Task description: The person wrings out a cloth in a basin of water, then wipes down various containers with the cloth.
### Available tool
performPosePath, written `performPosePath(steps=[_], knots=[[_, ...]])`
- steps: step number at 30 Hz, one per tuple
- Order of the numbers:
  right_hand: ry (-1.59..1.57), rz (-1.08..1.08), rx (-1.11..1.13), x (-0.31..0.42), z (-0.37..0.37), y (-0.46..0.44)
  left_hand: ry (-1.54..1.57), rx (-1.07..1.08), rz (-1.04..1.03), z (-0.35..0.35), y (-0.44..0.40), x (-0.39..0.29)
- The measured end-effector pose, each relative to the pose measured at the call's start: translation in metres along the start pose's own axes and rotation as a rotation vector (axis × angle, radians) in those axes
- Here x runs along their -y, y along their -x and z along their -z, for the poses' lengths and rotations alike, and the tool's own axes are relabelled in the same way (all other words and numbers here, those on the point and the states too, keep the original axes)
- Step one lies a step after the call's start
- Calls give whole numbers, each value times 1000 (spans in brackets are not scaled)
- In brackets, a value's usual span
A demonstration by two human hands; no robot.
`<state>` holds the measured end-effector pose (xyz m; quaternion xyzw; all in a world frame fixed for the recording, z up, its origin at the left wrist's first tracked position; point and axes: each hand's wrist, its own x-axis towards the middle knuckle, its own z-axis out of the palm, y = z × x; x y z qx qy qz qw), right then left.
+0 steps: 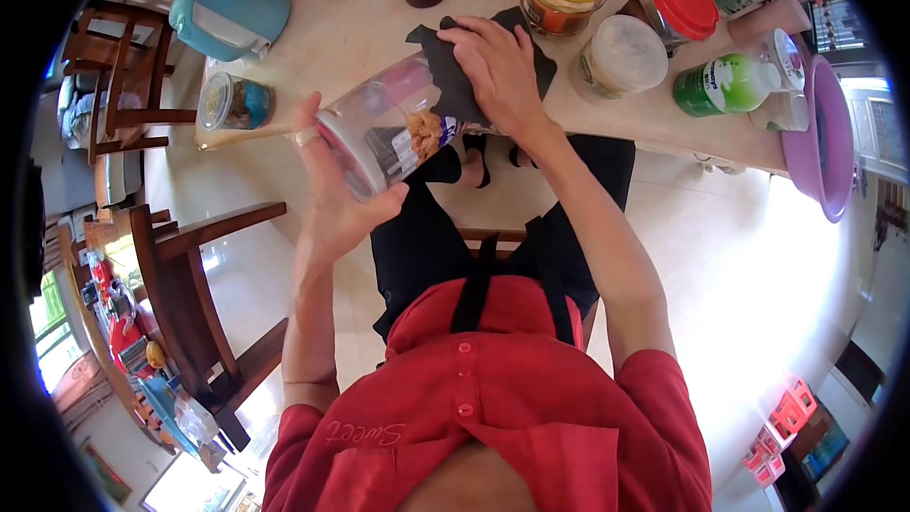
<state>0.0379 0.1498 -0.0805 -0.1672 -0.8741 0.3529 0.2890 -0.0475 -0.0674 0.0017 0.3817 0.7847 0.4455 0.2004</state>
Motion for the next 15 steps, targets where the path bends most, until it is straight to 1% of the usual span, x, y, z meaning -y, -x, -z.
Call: performPosePath(steps=[3, 6, 7, 9, 11, 12, 14, 15], knots=[[-51, 71, -88, 20, -4, 9, -35, -47, -18, -6, 1, -2], [-113, 119, -77, 58, -7, 17, -111, -42, -63, -8, 1, 0], [-147, 168, -58, 70, -5, 18, -88, -42, -55, -8, 2, -2], [-239, 252, -60, 90, -4, 17, -82, -78, -120, -15, 3, 1], [-271, 271, -38, 95, -2, 11, -61, -91, -156, -18, 7, 1], [-302, 291, -11, 96, -3, 10, -56, -88, -135, -18, 8, -1], [-266, 319, -36, 87, -3, 0, -45, -82, -94, -18, 10, -5], [-207, 304, 39, 80, 1, -4, -110, -97, -95, -18, 9, -7]])
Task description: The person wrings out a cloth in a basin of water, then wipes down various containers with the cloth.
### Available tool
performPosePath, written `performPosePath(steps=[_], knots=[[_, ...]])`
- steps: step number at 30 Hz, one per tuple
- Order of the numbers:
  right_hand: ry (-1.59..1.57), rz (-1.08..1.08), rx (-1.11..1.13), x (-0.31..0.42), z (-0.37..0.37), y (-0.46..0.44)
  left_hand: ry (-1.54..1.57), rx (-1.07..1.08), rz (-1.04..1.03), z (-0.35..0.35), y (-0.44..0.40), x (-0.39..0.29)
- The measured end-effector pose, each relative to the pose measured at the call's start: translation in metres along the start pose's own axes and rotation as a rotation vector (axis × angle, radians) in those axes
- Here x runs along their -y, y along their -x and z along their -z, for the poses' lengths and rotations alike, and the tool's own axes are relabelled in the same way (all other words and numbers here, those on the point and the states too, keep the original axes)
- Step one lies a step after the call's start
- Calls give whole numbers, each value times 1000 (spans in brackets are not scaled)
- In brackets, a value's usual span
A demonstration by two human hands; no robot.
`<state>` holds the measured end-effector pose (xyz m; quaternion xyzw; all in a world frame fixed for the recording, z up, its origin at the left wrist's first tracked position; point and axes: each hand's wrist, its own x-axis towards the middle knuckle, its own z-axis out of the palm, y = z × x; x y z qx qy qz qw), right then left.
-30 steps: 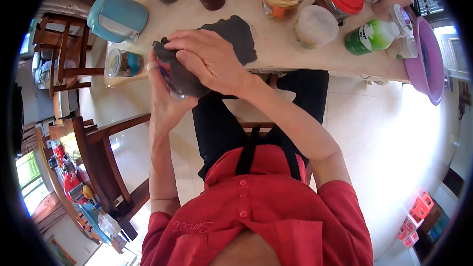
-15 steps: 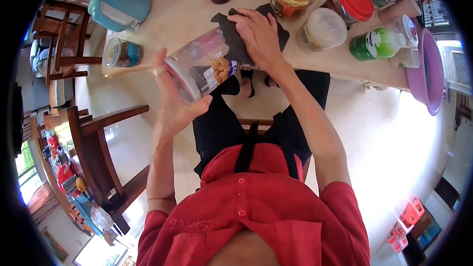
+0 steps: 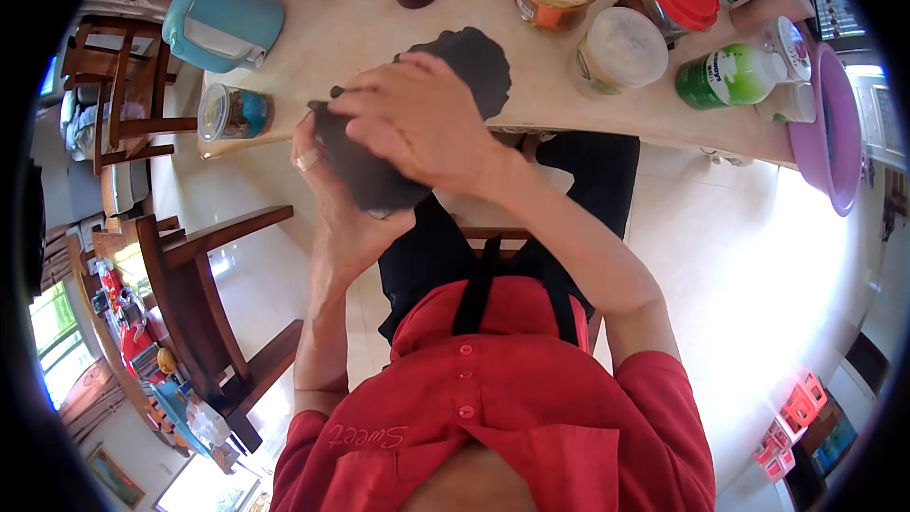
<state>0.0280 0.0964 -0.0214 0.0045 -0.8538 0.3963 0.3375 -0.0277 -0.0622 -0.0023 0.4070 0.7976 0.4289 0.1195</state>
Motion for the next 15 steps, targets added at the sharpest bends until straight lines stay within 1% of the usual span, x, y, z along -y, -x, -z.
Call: performPosePath(steps=[1, 2, 3, 5, 6, 7, 9, 10, 11, 13, 15], knots=[[47, -24, 81, -7, 5, -2, -65, -12, -3, 0, -1, -1], [82, -43, 103, -17, 6, -2, -42, -10, 22, 0, -1, 1], [81, -42, 104, -29, 8, -1, -20, -8, 47, 0, 0, 4], [202, -22, 125, -50, 13, 1, 1, 0, 65, 2, 0, 7], [183, -94, 118, -53, 16, 2, 10, 1, 66, 3, 0, 8], [184, -94, 117, -59, 18, 5, 20, 2, 68, 3, 0, 10], [84, -195, 2, -69, 19, 11, 34, 12, 60, 5, -1, 10], [43, -249, -14, -68, 19, 16, 40, 14, 57, 5, -2, 7], [45, -245, -13, -67, 17, 21, 55, 24, 80, 6, -3, 1], [138, -263, -172, -60, 13, 29, 72, 33, 103, 6, -4, -7], [130, -267, -204, -49, 8, 36, -97, 12, -6, 4, -3, -11]])
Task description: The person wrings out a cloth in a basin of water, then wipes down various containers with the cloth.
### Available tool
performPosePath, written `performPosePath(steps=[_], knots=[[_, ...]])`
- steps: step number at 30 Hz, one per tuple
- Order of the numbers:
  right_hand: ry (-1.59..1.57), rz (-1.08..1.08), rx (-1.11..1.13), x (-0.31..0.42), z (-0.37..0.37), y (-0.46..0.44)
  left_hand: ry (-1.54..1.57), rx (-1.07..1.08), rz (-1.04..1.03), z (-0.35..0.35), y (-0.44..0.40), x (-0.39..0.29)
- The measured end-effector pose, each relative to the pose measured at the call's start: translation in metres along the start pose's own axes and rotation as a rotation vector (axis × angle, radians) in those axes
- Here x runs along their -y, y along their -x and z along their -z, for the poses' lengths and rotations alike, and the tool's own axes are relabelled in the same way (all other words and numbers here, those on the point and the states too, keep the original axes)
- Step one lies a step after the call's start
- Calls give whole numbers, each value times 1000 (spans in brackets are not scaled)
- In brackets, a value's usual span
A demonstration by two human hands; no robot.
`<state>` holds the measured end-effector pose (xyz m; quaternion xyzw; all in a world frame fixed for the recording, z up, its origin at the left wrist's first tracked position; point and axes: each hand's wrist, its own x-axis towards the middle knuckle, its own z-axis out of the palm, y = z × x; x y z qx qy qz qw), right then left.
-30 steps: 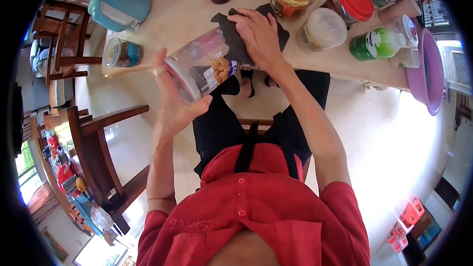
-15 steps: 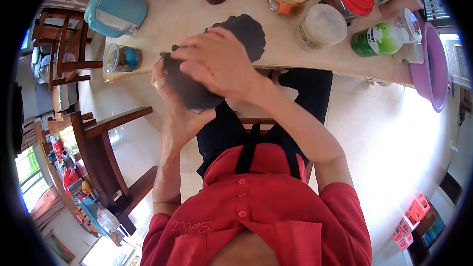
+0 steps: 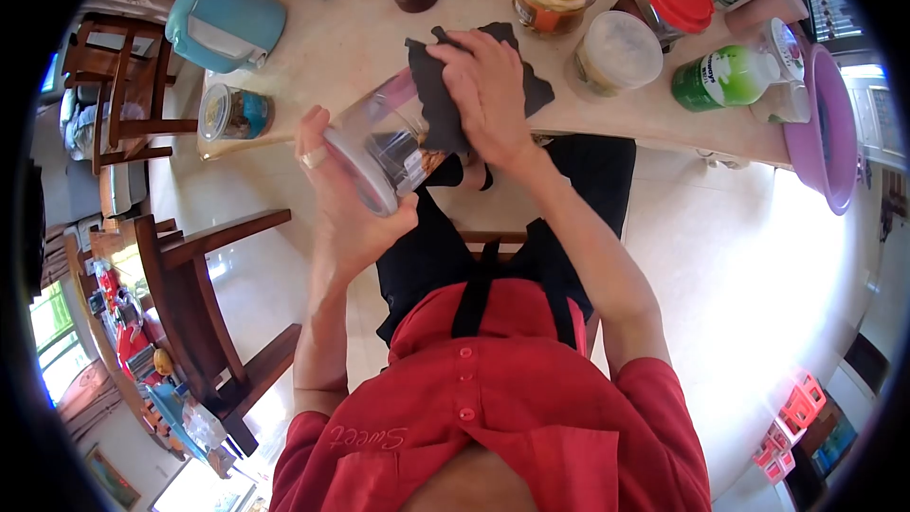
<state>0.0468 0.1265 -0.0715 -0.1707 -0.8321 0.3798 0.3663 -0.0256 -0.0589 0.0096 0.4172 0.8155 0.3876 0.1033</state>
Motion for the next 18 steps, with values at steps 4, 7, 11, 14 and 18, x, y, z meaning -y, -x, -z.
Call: performPosePath(steps=[4, 7, 11, 14, 18], knots=[[-45, 48, -34, 46, -7, 18, -68, -32, -37, -6, -1, -6], [-172, 107, 22, 75, 0, 17, -121, -79, -240, -8, -4, -4], [-113, 183, 47, 59, 4, -2, -90, -91, -207, -10, -5, -4], [-94, 104, 55, 29, 4, -13, -127, 2, -211, 0, -6, -1], [-43, 99, -29, 8, 2, -10, -40, 80, -58, 8, -4, 4]])
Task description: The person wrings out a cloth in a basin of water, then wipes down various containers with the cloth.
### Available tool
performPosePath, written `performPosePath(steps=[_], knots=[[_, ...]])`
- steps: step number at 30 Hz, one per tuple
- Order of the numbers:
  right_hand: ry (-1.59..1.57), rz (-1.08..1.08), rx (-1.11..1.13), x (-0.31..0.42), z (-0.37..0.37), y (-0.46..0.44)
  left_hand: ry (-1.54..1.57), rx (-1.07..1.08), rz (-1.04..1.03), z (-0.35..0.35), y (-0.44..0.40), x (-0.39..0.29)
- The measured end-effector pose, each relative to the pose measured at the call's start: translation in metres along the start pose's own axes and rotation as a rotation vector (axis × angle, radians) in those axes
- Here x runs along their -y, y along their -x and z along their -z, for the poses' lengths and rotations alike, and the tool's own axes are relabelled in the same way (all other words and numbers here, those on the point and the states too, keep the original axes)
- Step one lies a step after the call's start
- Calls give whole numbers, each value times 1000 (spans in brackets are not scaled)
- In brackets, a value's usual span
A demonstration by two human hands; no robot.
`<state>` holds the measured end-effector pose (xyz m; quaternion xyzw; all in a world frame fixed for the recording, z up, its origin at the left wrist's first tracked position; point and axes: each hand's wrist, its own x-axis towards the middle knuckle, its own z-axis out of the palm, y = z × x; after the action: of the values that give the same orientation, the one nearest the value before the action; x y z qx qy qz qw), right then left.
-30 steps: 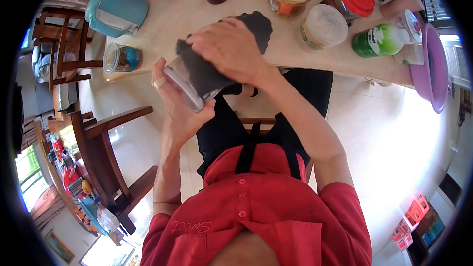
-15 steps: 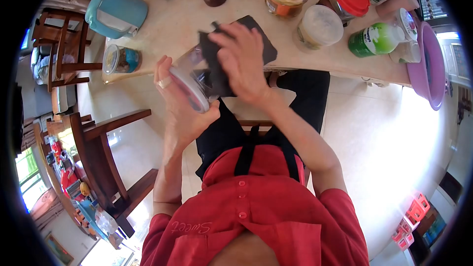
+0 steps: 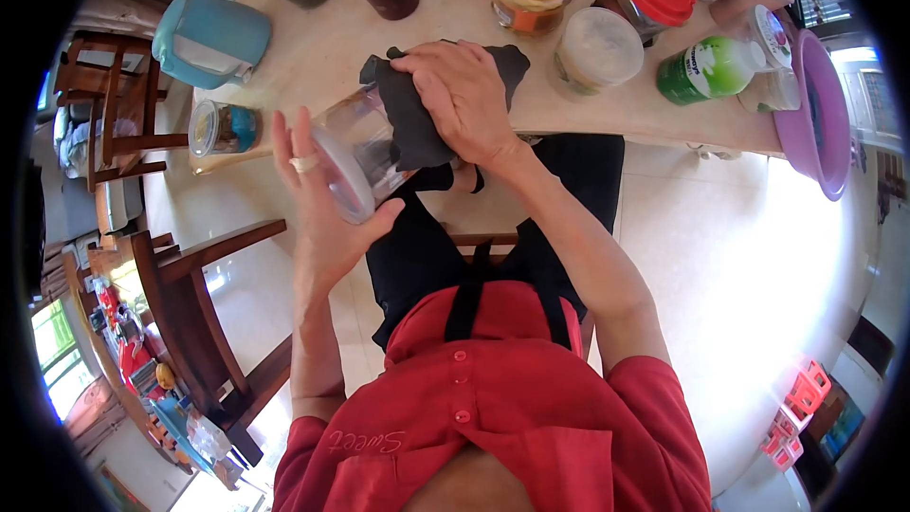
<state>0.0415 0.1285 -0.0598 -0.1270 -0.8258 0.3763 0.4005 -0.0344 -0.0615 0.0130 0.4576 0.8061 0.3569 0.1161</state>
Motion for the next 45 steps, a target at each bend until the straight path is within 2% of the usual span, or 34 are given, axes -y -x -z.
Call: performPosePath(steps=[4, 6, 7, 9, 13, 15, 17, 18, 20, 22, 28, 30, 32, 35, 38, 40, 41, 45], knots=[[47, 65, -24, -3, -6, 9, 359, -36, 145, -4, 5, 19], [133, 49, -67, -1, -9, 14, 549, -91, 315, -7, 3, 25], [130, 48, -69, 0, -10, 17, 684, -29, 374, -5, 1, 15], [312, 80, -73, 1, -11, 21, 656, -65, 359, -10, 2, 21], [338, 25, -119, 6, -12, 26, 633, -130, 320, -9, 2, 14], [231, -60, -120, 9, -14, 25, 673, -136, 301, -9, -1, 12], [168, -49, -115, 17, -19, 22, 715, -137, 284, -11, -3, 12], [98, -40, -106, 24, -23, 18, 507, -171, 210, -11, -4, 13], [-31, 27, -57, 40, -25, 7, 295, -205, 142, -12, -6, 16], [-188, 37, 69, 61, -24, -2, 309, -210, 104, -12, -8, 23], [-127, 198, 144, 56, -33, -16, 337, -210, 71, -15, 2, 34], [-17, 168, 238, 40, -33, -20, 220, -141, 175, -12, 8, 32], [23, 147, 235, 24, -31, -24, 269, -140, 162, -14, 10, 35], [77, 85, 231, -4, -25, -29, 460, -171, 156, -19, 12, 35], [163, 57, 277, -24, -16, -29, 587, -204, 245, -18, 11, 29], [15, -206, 214, -24, -10, -26, 437, -206, 182, -17, 7, 31], [-32, -246, 157, -25, -9, -22, 387, -208, 159, -16, 6, 31], [64, -184, 16, -16, -11, -2, 252, -193, 112, -15, -2, 18]])
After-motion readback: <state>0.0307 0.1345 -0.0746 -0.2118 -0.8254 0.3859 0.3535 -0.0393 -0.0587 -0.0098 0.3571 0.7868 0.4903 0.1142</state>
